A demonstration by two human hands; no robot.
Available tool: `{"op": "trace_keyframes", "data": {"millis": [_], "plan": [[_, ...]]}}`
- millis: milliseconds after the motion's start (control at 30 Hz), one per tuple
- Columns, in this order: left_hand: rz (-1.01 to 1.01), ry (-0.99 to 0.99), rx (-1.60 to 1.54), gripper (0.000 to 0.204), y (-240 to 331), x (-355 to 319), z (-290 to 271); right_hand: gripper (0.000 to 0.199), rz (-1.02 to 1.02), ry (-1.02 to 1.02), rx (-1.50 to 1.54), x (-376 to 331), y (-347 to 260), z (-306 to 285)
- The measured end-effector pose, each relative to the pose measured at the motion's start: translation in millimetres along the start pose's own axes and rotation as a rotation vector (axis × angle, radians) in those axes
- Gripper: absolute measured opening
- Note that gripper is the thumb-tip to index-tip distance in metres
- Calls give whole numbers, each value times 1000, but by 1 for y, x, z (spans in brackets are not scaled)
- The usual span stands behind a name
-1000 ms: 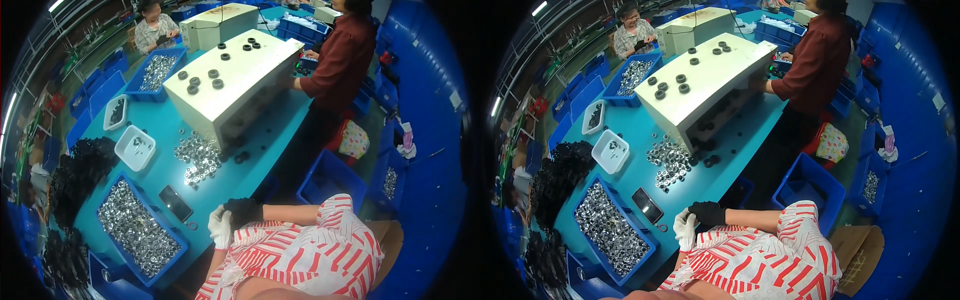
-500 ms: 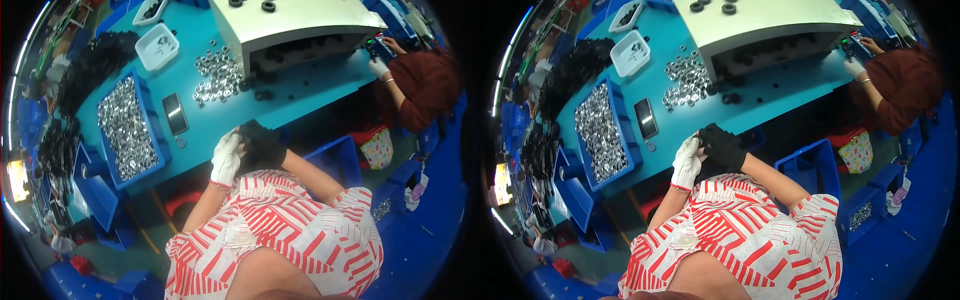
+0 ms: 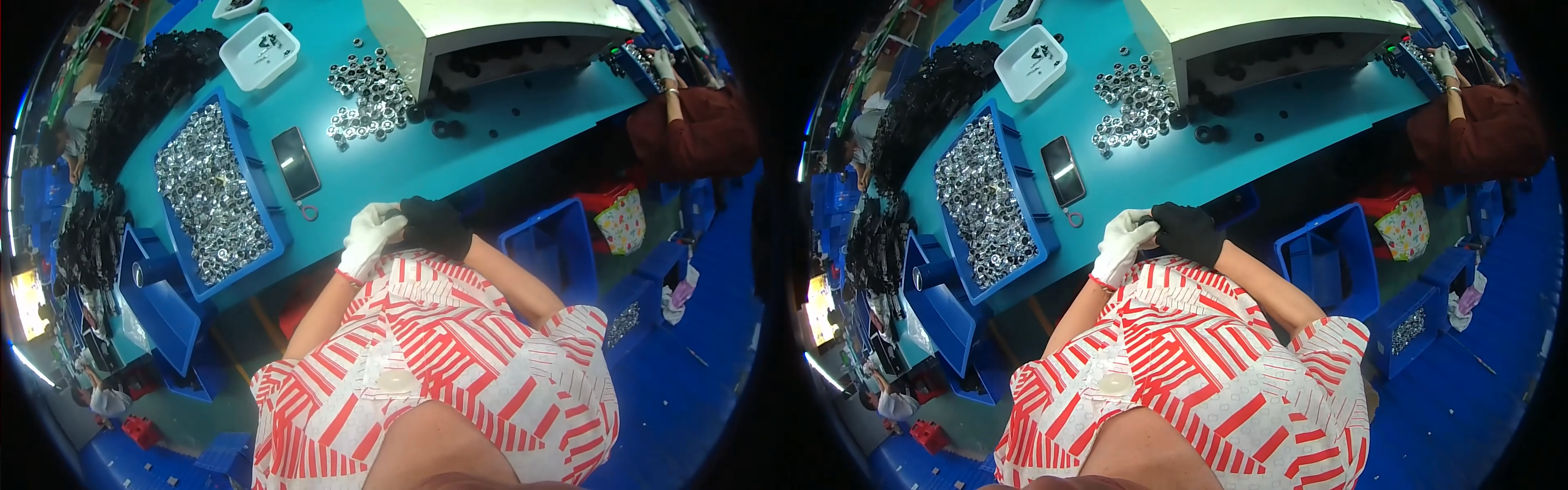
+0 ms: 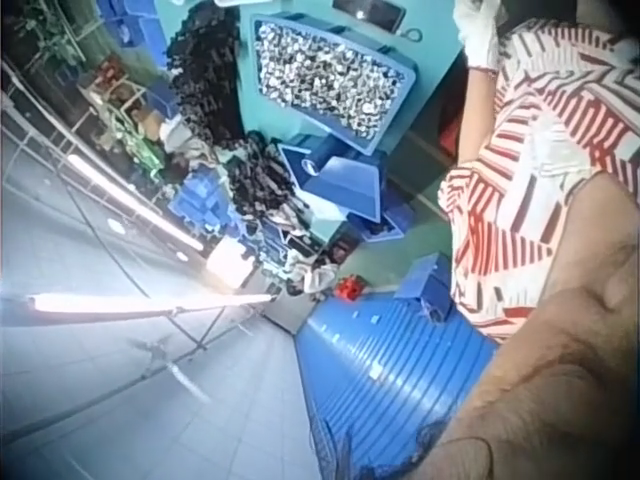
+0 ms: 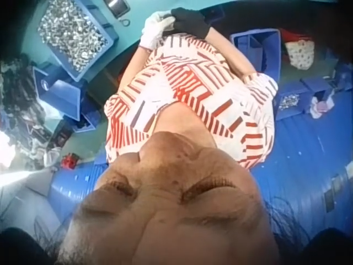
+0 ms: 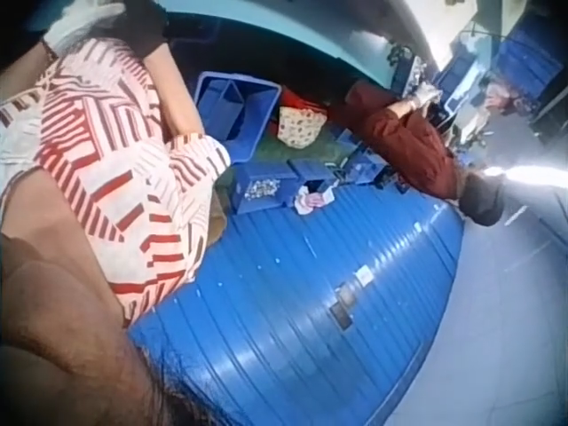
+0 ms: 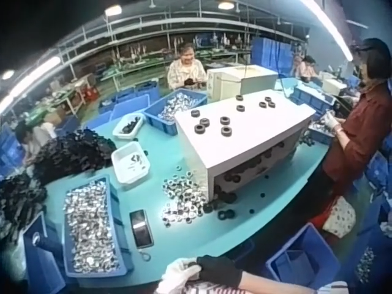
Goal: Manual assembly of small metal rings and rubber components at an industrial workbench.
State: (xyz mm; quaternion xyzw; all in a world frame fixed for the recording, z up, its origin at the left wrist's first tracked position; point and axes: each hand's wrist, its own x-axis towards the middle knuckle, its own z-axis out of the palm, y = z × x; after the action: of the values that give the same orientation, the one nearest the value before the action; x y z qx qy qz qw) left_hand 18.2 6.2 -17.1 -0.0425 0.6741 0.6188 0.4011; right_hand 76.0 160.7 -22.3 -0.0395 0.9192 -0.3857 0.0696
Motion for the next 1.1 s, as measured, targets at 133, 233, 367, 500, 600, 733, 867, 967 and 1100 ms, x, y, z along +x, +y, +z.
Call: {"op": "trace_keyframes", "data": {"millis": [133, 233, 367, 500, 600, 733, 867, 967, 1100], "plan": [[48, -152, -180, 32, -3, -3, -16, 35, -56, 80, 103, 8, 6, 13], [42, -136, -260, 37, 3, -6, -21, 42, 42, 3, 478, 11, 7, 5], [-39, -223, -412, 39, -4, 0, -31, 40, 159, -19, 654, 15, 7, 8], [18, -210, -304, 37, 3, -6, -30, 38, -25, -30, 492, 15, 12, 13], [13, -193, -493, 35, 7, -3, -27, 43, -143, 145, 601, 18, 5, 17], [41, -130, -464, 34, -5, 1, -22, 49, -134, 162, 87, 15, -11, 8], [68, -6, -248, 29, 5, -8, -13, 46, -196, 216, -88, 16, -4, 12], [92, 93, -167, 30, 10, -7, -6, 42, -229, 227, -155, 17, -6, 11], [119, 9, -79, 33, 4, 2, -11, 39, -187, 239, -143, 18, -7, 10]]}}
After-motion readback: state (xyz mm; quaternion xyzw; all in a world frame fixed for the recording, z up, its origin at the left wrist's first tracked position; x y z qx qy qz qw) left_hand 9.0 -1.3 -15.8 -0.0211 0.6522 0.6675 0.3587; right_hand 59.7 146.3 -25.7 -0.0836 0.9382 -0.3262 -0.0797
